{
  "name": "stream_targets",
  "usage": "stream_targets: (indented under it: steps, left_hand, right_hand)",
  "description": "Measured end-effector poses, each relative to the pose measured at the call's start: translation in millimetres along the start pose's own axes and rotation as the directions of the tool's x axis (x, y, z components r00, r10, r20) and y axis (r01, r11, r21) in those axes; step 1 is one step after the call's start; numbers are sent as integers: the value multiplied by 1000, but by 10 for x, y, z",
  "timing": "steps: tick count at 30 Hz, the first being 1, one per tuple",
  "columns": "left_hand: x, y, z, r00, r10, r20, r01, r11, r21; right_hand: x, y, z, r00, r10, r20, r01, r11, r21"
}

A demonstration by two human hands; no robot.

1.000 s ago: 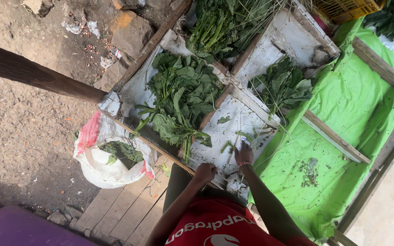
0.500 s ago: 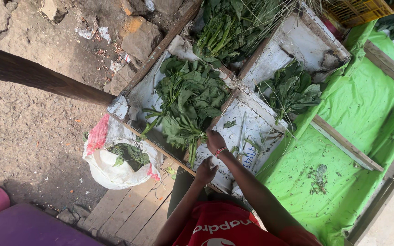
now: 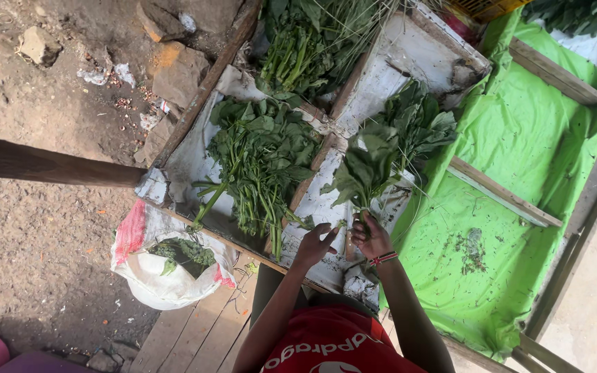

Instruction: The person sorts through bunches of green leafy vegetables on a table, gathering stalks together and tying them into bundles using thin strips of material.

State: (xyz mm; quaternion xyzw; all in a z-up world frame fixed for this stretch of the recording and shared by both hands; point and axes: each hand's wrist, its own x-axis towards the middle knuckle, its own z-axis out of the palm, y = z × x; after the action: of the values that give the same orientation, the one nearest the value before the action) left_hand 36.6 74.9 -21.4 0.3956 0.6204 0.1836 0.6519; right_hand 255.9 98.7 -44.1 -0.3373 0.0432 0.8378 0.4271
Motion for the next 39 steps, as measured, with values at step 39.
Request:
stream_targets:
  steps: [39]
  left_hand:
    - [147,-218,564,992,85,94,-85,996,-10]
  right_hand:
    - [728,-1219,-723,731,-672,-119,-433,-321,-842]
